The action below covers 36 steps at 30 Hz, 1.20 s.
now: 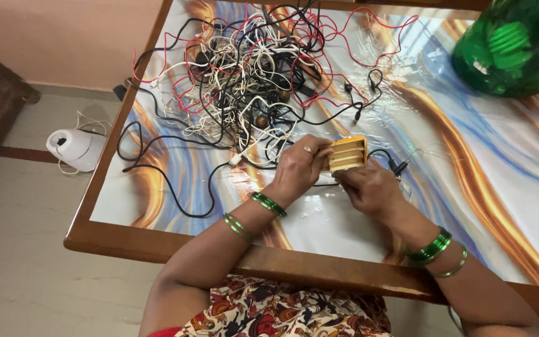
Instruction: The person sits on the floor and untangles a large pile of mixed electrical wires and cables. They separate individual strands, straighten them, and occasionally connect plugs to a small yellow power bank to test functionality. The person handles the cables one by one, moving them from a tangled heap into a more organized state on the floor.
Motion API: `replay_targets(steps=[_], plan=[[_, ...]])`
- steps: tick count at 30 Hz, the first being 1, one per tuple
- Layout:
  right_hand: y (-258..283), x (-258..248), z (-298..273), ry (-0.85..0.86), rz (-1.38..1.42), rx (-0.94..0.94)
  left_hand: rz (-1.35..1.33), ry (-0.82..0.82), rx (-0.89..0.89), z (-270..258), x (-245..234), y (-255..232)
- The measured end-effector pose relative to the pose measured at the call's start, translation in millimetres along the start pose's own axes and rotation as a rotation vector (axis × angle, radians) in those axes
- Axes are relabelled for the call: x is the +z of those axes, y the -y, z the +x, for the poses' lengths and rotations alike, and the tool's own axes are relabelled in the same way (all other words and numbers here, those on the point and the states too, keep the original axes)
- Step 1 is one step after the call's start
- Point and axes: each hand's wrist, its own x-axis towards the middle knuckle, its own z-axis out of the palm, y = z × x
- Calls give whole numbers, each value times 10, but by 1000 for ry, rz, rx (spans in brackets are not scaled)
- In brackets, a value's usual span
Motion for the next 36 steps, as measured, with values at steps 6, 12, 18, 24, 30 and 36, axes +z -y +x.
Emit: replay_targets(steps=[6,12,18,24,30,36], plan=[[-134,98,-23,21,-11,-39,-3,230,28,68,-69,-36],[-168,171,-39,-9,-19,19,-26,278,58,8,-18,-35],[-65,6,-21,-31,6,59,-2,110,-94,5,-7,160],[92,-77,8,-72,-88,-125,135,132,-103,12,-3,175],[68,-286,68,-120,-126,-140,240,352,-55,25,17,173],[-129,-420,68,-162,-160,50,52,596,69,23,-49,-23]])
